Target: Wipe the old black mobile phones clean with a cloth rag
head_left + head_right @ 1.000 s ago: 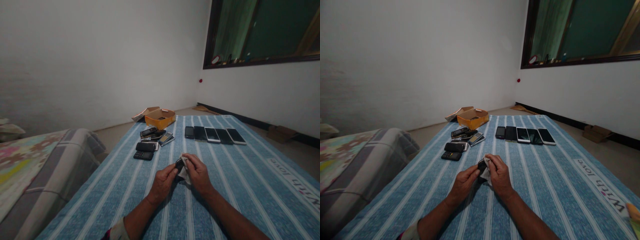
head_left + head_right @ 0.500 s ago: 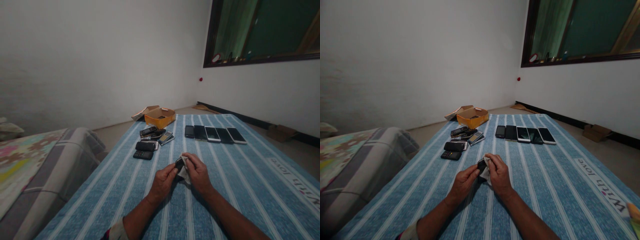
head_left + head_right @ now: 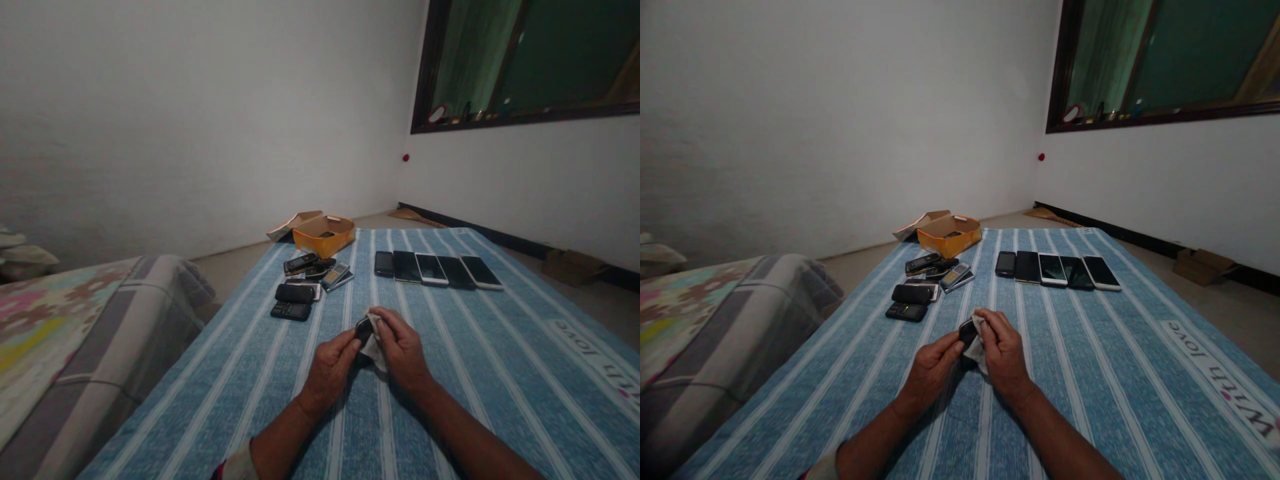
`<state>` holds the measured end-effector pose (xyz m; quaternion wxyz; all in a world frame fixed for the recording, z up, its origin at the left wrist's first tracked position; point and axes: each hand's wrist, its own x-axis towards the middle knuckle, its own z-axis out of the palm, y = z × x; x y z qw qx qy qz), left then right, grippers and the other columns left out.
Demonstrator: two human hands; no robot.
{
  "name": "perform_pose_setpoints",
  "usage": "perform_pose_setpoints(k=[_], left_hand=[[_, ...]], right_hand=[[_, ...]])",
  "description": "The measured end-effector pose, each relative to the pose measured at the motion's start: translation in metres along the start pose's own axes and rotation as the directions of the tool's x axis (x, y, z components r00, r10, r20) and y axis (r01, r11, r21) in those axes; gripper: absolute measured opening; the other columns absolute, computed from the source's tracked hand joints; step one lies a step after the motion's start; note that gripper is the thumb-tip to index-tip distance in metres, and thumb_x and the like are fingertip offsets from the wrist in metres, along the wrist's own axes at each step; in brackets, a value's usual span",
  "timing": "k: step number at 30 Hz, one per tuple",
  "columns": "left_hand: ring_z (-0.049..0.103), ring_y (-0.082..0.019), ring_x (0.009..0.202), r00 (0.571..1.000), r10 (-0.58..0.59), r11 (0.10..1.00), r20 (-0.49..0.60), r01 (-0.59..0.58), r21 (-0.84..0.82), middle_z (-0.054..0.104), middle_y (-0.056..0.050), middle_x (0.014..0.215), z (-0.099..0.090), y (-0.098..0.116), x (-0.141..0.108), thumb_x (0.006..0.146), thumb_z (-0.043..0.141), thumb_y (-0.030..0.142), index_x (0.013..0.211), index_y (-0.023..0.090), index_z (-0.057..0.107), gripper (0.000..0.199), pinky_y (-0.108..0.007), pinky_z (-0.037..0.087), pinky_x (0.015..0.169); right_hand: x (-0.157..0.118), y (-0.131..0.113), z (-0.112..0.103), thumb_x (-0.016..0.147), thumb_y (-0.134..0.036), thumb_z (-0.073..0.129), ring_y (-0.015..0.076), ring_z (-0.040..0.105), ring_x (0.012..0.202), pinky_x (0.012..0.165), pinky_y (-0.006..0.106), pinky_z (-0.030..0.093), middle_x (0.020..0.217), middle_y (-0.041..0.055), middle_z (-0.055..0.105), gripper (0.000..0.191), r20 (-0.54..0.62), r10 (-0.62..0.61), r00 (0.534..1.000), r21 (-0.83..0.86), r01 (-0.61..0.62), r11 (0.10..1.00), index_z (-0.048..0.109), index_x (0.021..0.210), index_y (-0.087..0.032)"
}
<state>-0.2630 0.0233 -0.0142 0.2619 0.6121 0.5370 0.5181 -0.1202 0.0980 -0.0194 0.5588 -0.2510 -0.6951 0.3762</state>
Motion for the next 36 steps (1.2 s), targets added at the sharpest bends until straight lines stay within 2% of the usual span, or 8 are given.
perform_pose_setpoints(k=[8, 17, 25, 36], left_hand=[[0.068, -0.022, 0.089, 1.000, 0.003, 1.000, 0.005, -0.003, -0.021, 0.074, -0.007, 0.098, 0.0009, 0.0062, -0.0008, 0.094, 0.051, 0.031, 0.121, 0.016, 0.067, 0.035, -0.032, 0.052, 0.081], [0.068, -0.021, 0.088, 1.000, 0.002, 1.000, 0.018, -0.002, -0.015, 0.074, -0.006, 0.097, 0.0001, 0.0064, -0.0004, 0.094, 0.051, 0.031, 0.119, 0.016, 0.068, 0.034, -0.031, 0.052, 0.080], [0.068, -0.023, 0.092, 1.000, 0.015, 0.999, 0.011, -0.014, -0.028, 0.074, -0.008, 0.103, -0.0017, 0.0048, 0.0006, 0.094, 0.051, 0.032, 0.120, 0.016, 0.068, 0.035, -0.034, 0.053, 0.084], [0.068, -0.021, 0.084, 1.000, -0.006, 0.999, -0.005, 0.006, -0.041, 0.074, -0.007, 0.096, -0.0007, 0.0014, 0.0002, 0.095, 0.050, 0.033, 0.119, 0.016, 0.069, 0.036, -0.033, 0.054, 0.079]], right_hand=[[-0.0005, 0.0002, -0.0011, 0.093, -0.026, 0.049, 0.0186, 0.065, 0.098, 0.084, 0.030, 0.051, 0.103, 0.0059, 0.070, 0.025, 0.002, -0.006, 1.000, -0.010, 0.006, 1.000, 0.068, 0.109, -0.022], [-0.0004, -0.0016, -0.0050, 0.094, -0.027, 0.048, 0.0185, 0.065, 0.097, 0.084, 0.030, 0.051, 0.102, 0.0060, 0.069, 0.025, 0.034, -0.019, 0.999, -0.014, 0.019, 1.000, 0.067, 0.110, -0.022], [0.0007, -0.0047, -0.0019, 0.095, -0.028, 0.046, 0.0184, 0.065, 0.095, 0.084, 0.031, 0.051, 0.100, 0.0060, 0.068, 0.025, 0.026, -0.035, 0.999, -0.038, 0.036, 0.999, 0.067, 0.109, -0.022], [-0.0009, 0.0012, 0.0017, 0.095, -0.028, 0.047, 0.0189, 0.065, 0.098, 0.085, 0.030, 0.052, 0.104, 0.0062, 0.070, 0.026, 0.016, -0.013, 1.000, -0.050, 0.013, 0.999, 0.066, 0.111, -0.022]])
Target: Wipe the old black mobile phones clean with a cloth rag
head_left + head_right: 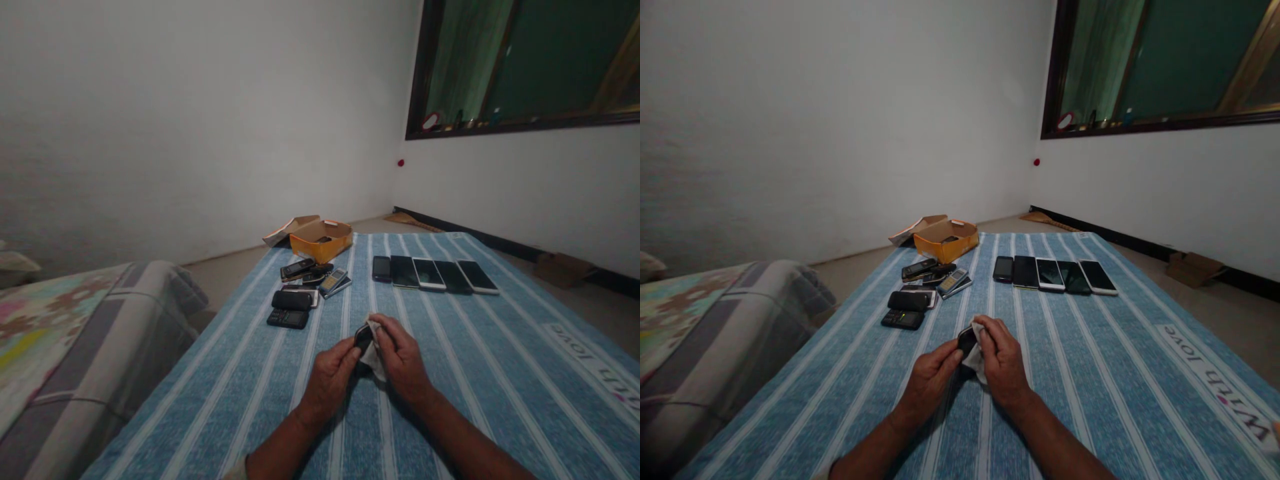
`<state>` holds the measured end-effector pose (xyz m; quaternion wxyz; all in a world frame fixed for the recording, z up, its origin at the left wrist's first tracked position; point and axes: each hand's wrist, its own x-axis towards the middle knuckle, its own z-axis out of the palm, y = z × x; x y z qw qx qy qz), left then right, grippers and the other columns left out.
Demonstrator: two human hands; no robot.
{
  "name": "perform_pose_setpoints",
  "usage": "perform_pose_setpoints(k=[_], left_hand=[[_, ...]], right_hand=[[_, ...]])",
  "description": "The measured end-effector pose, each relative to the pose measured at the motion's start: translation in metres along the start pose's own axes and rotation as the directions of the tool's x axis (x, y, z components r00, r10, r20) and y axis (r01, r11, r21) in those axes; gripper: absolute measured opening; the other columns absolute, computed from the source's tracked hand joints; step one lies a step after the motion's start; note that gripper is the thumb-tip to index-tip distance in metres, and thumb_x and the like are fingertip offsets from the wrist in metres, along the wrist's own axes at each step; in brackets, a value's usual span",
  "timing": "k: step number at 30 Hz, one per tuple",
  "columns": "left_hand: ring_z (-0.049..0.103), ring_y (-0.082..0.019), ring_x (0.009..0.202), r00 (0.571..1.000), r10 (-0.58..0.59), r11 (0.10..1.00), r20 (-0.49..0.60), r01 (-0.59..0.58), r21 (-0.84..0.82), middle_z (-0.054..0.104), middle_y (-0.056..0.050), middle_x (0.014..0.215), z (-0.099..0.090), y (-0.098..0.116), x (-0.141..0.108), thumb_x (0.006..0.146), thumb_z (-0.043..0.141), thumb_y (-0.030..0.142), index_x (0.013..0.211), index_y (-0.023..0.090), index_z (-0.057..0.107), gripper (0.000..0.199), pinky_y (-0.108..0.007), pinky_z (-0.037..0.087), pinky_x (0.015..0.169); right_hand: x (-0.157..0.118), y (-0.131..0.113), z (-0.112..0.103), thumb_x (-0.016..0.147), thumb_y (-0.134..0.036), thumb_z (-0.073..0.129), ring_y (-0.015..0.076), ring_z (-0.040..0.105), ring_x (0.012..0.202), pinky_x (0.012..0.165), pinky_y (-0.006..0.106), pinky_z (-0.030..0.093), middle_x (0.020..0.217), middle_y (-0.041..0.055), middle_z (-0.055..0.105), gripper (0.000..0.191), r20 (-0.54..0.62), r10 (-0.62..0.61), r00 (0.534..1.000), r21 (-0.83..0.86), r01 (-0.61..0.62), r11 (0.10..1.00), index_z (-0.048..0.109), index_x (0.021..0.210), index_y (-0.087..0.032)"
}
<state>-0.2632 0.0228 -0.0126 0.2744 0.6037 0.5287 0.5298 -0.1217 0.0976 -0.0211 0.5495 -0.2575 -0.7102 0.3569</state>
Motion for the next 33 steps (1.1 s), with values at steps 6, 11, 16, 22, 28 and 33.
perform_pose_setpoints(k=[6, 11, 16, 22, 28, 33], left_hand=[[0.066, -0.020, 0.079, 1.000, -0.010, 1.000, -0.006, 0.010, 0.008, 0.073, -0.006, 0.088, 0.001, -0.002, 0.000, 0.095, 0.050, 0.034, 0.117, 0.014, 0.069, 0.035, -0.031, 0.053, 0.073], [0.068, -0.022, 0.087, 1.000, -0.012, 1.000, -0.014, 0.012, 0.001, 0.073, -0.006, 0.095, 0.001, -0.001, 0.000, 0.094, 0.051, 0.033, 0.118, 0.016, 0.069, 0.034, -0.034, 0.054, 0.079], [0.068, -0.022, 0.089, 0.999, -0.017, 1.000, -0.027, 0.016, -0.008, 0.073, -0.007, 0.095, 0.001, -0.002, 0.001, 0.093, 0.052, 0.033, 0.117, 0.016, 0.069, 0.034, -0.034, 0.054, 0.080], [0.065, -0.019, 0.073, 1.000, -0.017, 0.999, -0.022, 0.018, 0.038, 0.071, -0.004, 0.079, 0.003, 0.001, 0.002, 0.092, 0.052, 0.035, 0.107, 0.014, 0.073, 0.033, -0.031, 0.052, 0.071], [0.067, -0.020, 0.080, 0.998, -0.020, 0.999, -0.053, 0.022, 0.040, 0.072, -0.004, 0.084, 0.004, 0.002, 0.001, 0.092, 0.052, 0.034, 0.107, 0.014, 0.071, 0.031, -0.030, 0.052, 0.073], [0.065, -0.017, 0.073, 0.997, 0.023, 0.994, -0.076, -0.015, 0.104, 0.069, -0.002, 0.078, 0.005, 0.002, -0.002, 0.091, 0.051, 0.033, 0.092, 0.016, 0.070, 0.025, -0.027, 0.051, 0.069]], right_hand=[[0.001, 0.004, 0.001, 0.095, -0.028, 0.047, 0.0196, 0.065, 0.102, 0.087, 0.031, 0.052, 0.108, 0.0072, 0.070, 0.026, -0.004, 0.005, 1.000, -0.010, -0.005, 1.000, 0.066, 0.112, -0.022], [0.002, 0.002, 0.000, 0.095, -0.029, 0.047, 0.0201, 0.065, 0.100, 0.087, 0.033, 0.052, 0.106, 0.0074, 0.070, 0.027, 0.000, -0.002, 1.000, -0.013, 0.002, 1.000, 0.066, 0.112, -0.022], [0.005, -0.001, -0.001, 0.093, -0.029, 0.048, 0.0199, 0.066, 0.098, 0.086, 0.032, 0.053, 0.105, 0.0068, 0.071, 0.027, -0.009, 0.013, 1.000, -0.001, -0.013, 1.000, 0.068, 0.109, -0.022], [0.011, 0.007, -0.002, 0.089, -0.035, 0.053, 0.0199, 0.068, 0.087, 0.078, 0.032, 0.055, 0.094, 0.0054, 0.073, 0.026, -0.001, 0.202, 0.979, 0.137, -0.200, 0.970, 0.071, 0.099, -0.019], [0.009, 0.001, 0.002, 0.092, -0.025, 0.046, 0.0206, 0.066, 0.094, 0.083, 0.035, 0.055, 0.100, 0.0089, 0.070, 0.026, -0.008, 0.053, 0.999, 0.006, -0.053, 0.999, 0.068, 0.106, -0.020], [0.005, -0.013, 0.002, 0.091, -0.016, 0.046, 0.0272, 0.053, 0.120, 0.100, 0.048, 0.045, 0.120, 0.0125, 0.062, 0.034, 0.205, -0.385, 0.900, -0.281, 0.431, 0.858, 0.065, 0.117, -0.024]])
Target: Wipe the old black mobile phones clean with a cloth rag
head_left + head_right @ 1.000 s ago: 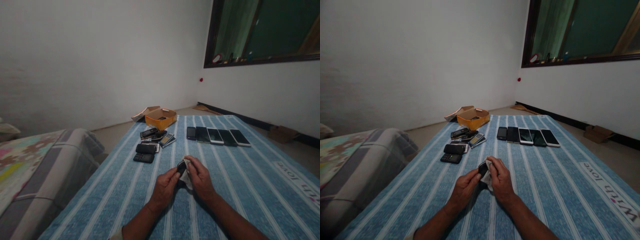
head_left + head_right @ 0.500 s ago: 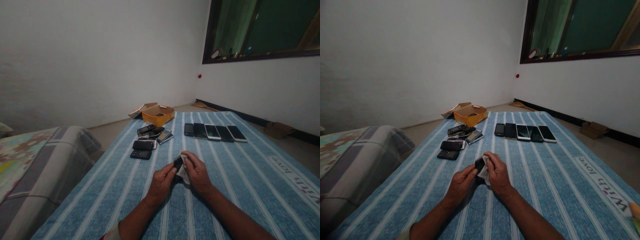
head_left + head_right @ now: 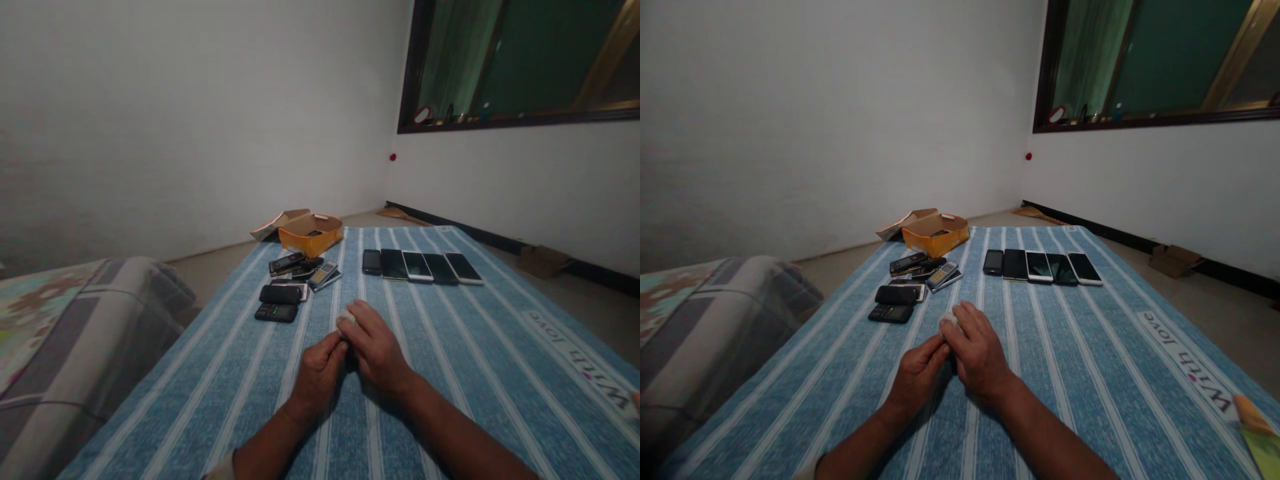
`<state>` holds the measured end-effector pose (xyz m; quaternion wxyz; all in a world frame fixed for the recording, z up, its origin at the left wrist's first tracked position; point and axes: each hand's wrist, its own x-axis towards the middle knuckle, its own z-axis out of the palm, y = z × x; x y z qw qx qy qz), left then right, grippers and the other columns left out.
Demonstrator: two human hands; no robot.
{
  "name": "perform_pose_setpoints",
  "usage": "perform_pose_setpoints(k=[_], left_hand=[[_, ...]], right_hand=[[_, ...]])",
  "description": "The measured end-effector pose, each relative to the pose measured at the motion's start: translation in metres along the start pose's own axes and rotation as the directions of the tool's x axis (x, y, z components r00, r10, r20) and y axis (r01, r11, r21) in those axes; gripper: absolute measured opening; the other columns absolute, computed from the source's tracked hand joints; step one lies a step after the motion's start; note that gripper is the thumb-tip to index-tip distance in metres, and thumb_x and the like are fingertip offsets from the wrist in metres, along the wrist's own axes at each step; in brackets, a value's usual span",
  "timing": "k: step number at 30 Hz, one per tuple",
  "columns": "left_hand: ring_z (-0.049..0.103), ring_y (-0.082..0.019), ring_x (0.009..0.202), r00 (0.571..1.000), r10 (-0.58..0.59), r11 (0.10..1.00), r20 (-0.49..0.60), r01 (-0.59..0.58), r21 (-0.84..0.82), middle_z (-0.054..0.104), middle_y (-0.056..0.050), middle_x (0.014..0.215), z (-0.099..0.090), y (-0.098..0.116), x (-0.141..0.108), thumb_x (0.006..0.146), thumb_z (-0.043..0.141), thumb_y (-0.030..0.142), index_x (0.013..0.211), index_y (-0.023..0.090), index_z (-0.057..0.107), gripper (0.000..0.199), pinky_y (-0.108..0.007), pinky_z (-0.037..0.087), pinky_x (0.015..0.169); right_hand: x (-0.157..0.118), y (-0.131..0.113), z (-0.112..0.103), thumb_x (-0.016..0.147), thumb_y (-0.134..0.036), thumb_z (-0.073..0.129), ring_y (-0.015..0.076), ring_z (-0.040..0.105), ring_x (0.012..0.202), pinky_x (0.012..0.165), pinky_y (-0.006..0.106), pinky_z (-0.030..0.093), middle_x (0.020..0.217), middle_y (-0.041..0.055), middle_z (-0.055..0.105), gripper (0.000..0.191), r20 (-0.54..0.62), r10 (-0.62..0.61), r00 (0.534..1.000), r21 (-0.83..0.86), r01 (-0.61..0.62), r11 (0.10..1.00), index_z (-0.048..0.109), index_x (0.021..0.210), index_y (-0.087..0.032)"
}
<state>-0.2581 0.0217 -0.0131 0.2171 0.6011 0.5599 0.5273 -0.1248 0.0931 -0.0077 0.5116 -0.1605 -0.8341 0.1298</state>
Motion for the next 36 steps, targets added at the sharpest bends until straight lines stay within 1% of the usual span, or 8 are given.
perform_pose_setpoints(k=[5, 12, 16, 22, 26, 29, 33, 36], left_hand=[[0.062, -0.015, 0.064, 0.998, 0.059, 0.997, 0.010, -0.059, 0.041, 0.066, 0.000, 0.071, 0.002, 0.001, 0.000, 0.092, 0.049, 0.033, 0.084, 0.016, 0.068, 0.026, -0.024, 0.048, 0.062], [0.066, -0.018, 0.072, 0.996, 0.078, 0.996, 0.038, -0.079, 0.032, 0.071, -0.003, 0.081, 0.001, 0.007, 0.003, 0.094, 0.050, 0.033, 0.103, 0.017, 0.072, 0.029, -0.030, 0.052, 0.069], [0.068, -0.020, 0.081, 0.996, 0.085, 0.996, 0.040, -0.085, 0.008, 0.073, -0.004, 0.089, 0.000, 0.006, 0.001, 0.093, 0.050, 0.029, 0.111, 0.018, 0.071, 0.030, -0.032, 0.054, 0.074], [0.069, -0.020, 0.082, 0.997, 0.073, 0.997, 0.017, -0.073, -0.008, 0.074, -0.005, 0.091, 0.003, 0.005, 0.000, 0.092, 0.051, 0.027, 0.112, 0.018, 0.071, 0.030, -0.031, 0.053, 0.075], [0.067, -0.018, 0.076, 0.999, 0.048, 0.998, 0.025, -0.047, -0.030, 0.072, -0.004, 0.085, 0.005, 0.005, 0.000, 0.092, 0.050, 0.028, 0.110, 0.016, 0.071, 0.030, -0.029, 0.051, 0.071], [0.066, -0.019, 0.074, 0.999, 0.017, 0.999, 0.049, -0.014, -0.049, 0.071, -0.003, 0.082, 0.006, 0.006, 0.000, 0.091, 0.051, 0.029, 0.109, 0.015, 0.072, 0.031, -0.028, 0.050, 0.070], [0.066, -0.021, 0.080, 0.996, -0.032, 0.992, 0.079, 0.041, -0.118, 0.073, -0.005, 0.087, 0.006, 0.005, 0.001, 0.089, 0.054, 0.029, 0.112, 0.014, 0.071, 0.032, -0.030, 0.051, 0.075], [0.066, -0.022, 0.090, 0.996, -0.039, 0.981, 0.079, 0.053, -0.189, 0.074, -0.006, 0.099, 0.004, 0.002, 0.003, 0.088, 0.057, 0.029, 0.118, 0.015, 0.069, 0.035, -0.031, 0.051, 0.083]], right_hand=[[0.006, -0.003, -0.006, 0.093, -0.018, 0.044, 0.0237, 0.057, 0.091, 0.079, 0.038, 0.051, 0.093, 0.0092, 0.063, 0.029, 0.050, -0.007, 0.999, 0.001, 0.007, 1.000, 0.068, 0.109, -0.024], [0.010, 0.003, -0.013, 0.092, -0.021, 0.047, 0.0191, 0.063, 0.090, 0.081, 0.033, 0.051, 0.093, 0.0059, 0.067, 0.023, -0.018, 0.270, 0.963, 0.317, -0.251, 0.914, 0.070, 0.096, -0.024], [0.006, 0.007, -0.010, 0.088, -0.028, 0.055, 0.0197, 0.065, 0.091, 0.084, 0.033, 0.051, 0.093, 0.0049, 0.070, 0.019, -0.027, 0.480, 0.877, 0.468, -0.413, 0.781, 0.073, 0.089, -0.022], [-0.008, 0.011, 0.003, 0.080, -0.046, 0.066, 0.0208, 0.067, 0.077, 0.068, 0.032, 0.054, 0.091, 0.0056, 0.073, 0.039, 0.105, 0.743, 0.661, 0.656, -0.608, 0.448, 0.072, 0.107, -0.019], [-0.011, 0.014, 0.004, 0.076, -0.051, 0.069, 0.0209, 0.067, 0.075, 0.064, 0.030, 0.053, 0.086, 0.0054, 0.073, 0.047, 0.133, 0.772, 0.622, 0.663, -0.635, 0.397, 0.072, 0.109, -0.017], [-0.006, 0.015, -0.002, 0.079, -0.050, 0.066, 0.0217, 0.067, 0.081, 0.071, 0.032, 0.054, 0.092, 0.0060, 0.073, 0.041, 0.083, 0.736, 0.672, 0.584, -0.631, 0.511, 0.074, 0.102, -0.017], [0.000, 0.013, -0.014, 0.090, -0.037, 0.055, 0.0210, 0.066, 0.089, 0.080, 0.033, 0.052, 0.095, 0.0058, 0.072, 0.027, -0.006, 0.502, 0.865, 0.353, -0.468, 0.810, 0.072, 0.103, -0.020], [0.000, 0.012, -0.018, 0.096, -0.026, 0.046, 0.0187, 0.064, 0.084, 0.075, 0.030, 0.050, 0.091, 0.0065, 0.069, 0.025, 0.003, 0.278, 0.960, 0.175, -0.275, 0.946, 0.067, 0.109, -0.020]])
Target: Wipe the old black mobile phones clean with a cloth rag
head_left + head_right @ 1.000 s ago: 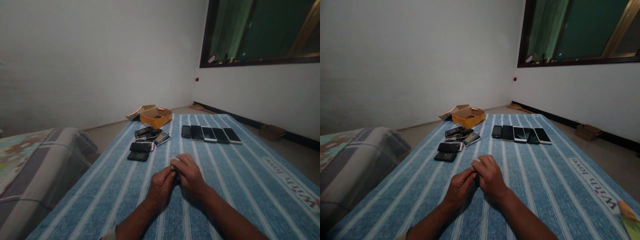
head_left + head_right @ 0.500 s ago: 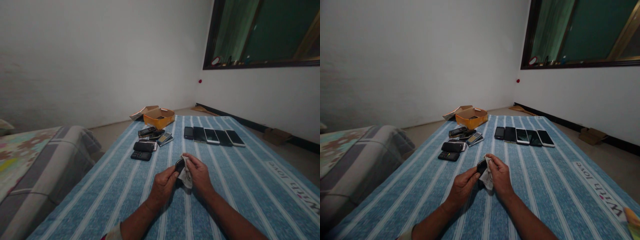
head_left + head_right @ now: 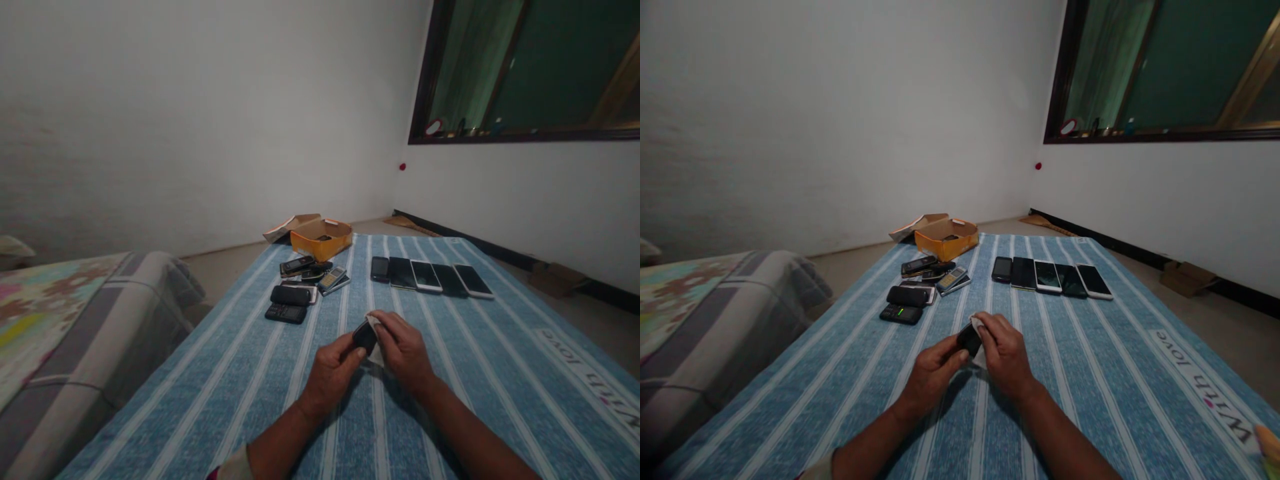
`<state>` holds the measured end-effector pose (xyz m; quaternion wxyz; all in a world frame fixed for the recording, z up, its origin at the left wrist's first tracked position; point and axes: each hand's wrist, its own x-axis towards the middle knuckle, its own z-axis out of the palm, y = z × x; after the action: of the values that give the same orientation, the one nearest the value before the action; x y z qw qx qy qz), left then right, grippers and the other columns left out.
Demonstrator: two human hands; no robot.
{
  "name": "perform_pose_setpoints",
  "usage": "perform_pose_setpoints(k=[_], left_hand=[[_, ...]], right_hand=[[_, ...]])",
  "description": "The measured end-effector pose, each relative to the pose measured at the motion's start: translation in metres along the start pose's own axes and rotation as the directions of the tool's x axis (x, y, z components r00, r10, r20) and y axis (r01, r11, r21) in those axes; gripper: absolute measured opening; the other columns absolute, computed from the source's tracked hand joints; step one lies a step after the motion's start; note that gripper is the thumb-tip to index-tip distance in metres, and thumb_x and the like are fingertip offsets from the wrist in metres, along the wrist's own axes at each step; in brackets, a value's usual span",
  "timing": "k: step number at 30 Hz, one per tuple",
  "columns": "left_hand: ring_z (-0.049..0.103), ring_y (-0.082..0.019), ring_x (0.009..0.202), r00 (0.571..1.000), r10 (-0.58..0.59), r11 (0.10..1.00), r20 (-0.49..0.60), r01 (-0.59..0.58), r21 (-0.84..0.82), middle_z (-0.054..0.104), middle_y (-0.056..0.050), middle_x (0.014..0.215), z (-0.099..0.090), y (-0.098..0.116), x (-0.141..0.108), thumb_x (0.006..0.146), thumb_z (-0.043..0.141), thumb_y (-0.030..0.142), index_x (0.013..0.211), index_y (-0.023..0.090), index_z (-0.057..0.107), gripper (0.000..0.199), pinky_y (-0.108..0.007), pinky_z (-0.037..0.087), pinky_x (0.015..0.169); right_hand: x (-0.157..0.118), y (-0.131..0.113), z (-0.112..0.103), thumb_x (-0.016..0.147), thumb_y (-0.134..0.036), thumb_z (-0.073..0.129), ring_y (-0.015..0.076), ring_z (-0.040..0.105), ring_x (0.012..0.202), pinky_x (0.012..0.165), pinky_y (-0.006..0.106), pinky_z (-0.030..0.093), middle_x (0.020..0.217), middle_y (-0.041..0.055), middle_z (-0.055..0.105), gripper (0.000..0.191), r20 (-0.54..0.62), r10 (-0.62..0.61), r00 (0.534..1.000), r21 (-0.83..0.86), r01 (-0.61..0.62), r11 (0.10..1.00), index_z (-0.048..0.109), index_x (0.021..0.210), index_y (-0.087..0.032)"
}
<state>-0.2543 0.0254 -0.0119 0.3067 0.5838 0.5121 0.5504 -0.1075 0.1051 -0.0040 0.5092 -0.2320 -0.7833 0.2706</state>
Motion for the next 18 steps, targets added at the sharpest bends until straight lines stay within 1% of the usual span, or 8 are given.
perform_pose_setpoints(k=[2, 4, 5, 7, 9, 12, 15, 18], left_hand=[[0.066, -0.022, 0.094, 1.000, 0.011, 1.000, 0.001, -0.011, -0.014, 0.073, -0.007, 0.106, -0.002, -0.003, 0.001, 0.089, 0.056, 0.030, 0.121, 0.016, 0.067, 0.036, -0.032, 0.051, 0.086], [0.066, -0.022, 0.095, 1.000, 0.029, 0.999, 0.013, -0.029, 0.014, 0.073, -0.007, 0.108, -0.005, -0.007, 0.003, 0.091, 0.054, 0.030, 0.120, 0.017, 0.068, 0.034, -0.032, 0.050, 0.088], [0.066, -0.022, 0.095, 0.999, 0.037, 0.999, 0.022, -0.038, 0.038, 0.073, -0.007, 0.107, -0.006, -0.008, 0.003, 0.091, 0.053, 0.030, 0.118, 0.018, 0.068, 0.033, -0.032, 0.050, 0.089], [0.066, -0.021, 0.093, 0.997, 0.051, 0.994, 0.053, -0.056, 0.093, 0.073, -0.006, 0.104, -0.008, -0.010, 0.004, 0.092, 0.051, 0.029, 0.116, 0.018, 0.070, 0.032, -0.032, 0.049, 0.089], [0.066, -0.020, 0.089, 0.994, 0.060, 0.988, 0.091, -0.073, 0.135, 0.073, -0.005, 0.098, -0.009, -0.011, 0.005, 0.093, 0.050, 0.028, 0.114, 0.018, 0.070, 0.031, -0.031, 0.050, 0.086], [0.066, -0.019, 0.084, 0.991, 0.057, 0.981, 0.122, -0.078, 0.175, 0.072, -0.005, 0.090, -0.010, -0.012, 0.006, 0.093, 0.049, 0.028, 0.107, 0.016, 0.071, 0.029, -0.029, 0.050, 0.080], [0.066, -0.020, 0.081, 0.992, 0.037, 0.977, 0.120, -0.061, 0.203, 0.071, -0.004, 0.085, -0.011, -0.016, 0.007, 0.092, 0.050, 0.029, 0.096, 0.015, 0.072, 0.027, -0.029, 0.050, 0.077], [0.066, -0.019, 0.081, 0.991, 0.031, 0.975, 0.133, -0.059, 0.213, 0.072, -0.003, 0.082, -0.011, -0.019, 0.009, 0.092, 0.049, 0.029, 0.094, 0.016, 0.072, 0.026, -0.028, 0.050, 0.076]], right_hand=[[-0.002, 0.001, 0.000, 0.097, -0.020, 0.041, 0.0186, 0.061, 0.081, 0.073, 0.030, 0.049, 0.089, 0.0075, 0.066, 0.026, 0.052, -0.143, 0.988, -0.111, 0.148, 0.983, 0.063, 0.111, -0.019], [-0.005, 0.004, 0.001, 0.097, -0.015, 0.038, 0.0201, 0.058, 0.080, 0.071, 0.031, 0.048, 0.087, 0.0088, 0.064, 0.028, 0.120, -0.271, 0.955, -0.229, 0.293, 0.928, 0.060, 0.113, -0.017], [-0.006, 0.005, 0.001, 0.096, -0.013, 0.036, 0.0208, 0.057, 0.080, 0.070, 0.032, 0.047, 0.086, 0.0093, 0.063, 0.029, 0.158, -0.320, 0.934, -0.285, 0.353, 0.891, 0.059, 0.114, -0.015], [-0.009, 0.009, 0.001, 0.095, -0.012, 0.036, 0.0215, 0.054, 0.077, 0.067, 0.032, 0.044, 0.082, 0.0093, 0.061, 0.029, 0.227, -0.377, 0.898, -0.378, 0.438, 0.816, 0.057, 0.116, -0.013], [-0.011, 0.011, 0.001, 0.095, -0.013, 0.038, 0.0212, 0.051, 0.074, 0.064, 0.032, 0.042, 0.078, 0.0080, 0.058, 0.027, 0.275, -0.398, 0.875, -0.445, 0.483, 0.754, 0.057, 0.115, -0.011], [-0.013, 0.014, 0.003, 0.096, -0.013, 0.041, 0.0205, 0.049, 0.072, 0.063, 0.032, 0.039, 0.076, 0.0069, 0.057, 0.025, 0.303, -0.405, 0.862, -0.499, 0.506, 0.703, 0.057, 0.115, -0.009], [-0.016, 0.016, 0.007, 0.096, -0.013, 0.042, 0.0201, 0.049, 0.072, 0.065, 0.032, 0.039, 0.077, 0.0071, 0.058, 0.025, 0.316, -0.412, 0.855, -0.496, 0.519, 0.696, 0.057, 0.115, -0.008], [-0.018, 0.017, 0.011, 0.097, -0.012, 0.040, 0.0208, 0.050, 0.075, 0.070, 0.034, 0.042, 0.081, 0.0085, 0.060, 0.025, 0.319, -0.419, 0.850, -0.487, 0.526, 0.697, 0.057, 0.115, -0.008]])
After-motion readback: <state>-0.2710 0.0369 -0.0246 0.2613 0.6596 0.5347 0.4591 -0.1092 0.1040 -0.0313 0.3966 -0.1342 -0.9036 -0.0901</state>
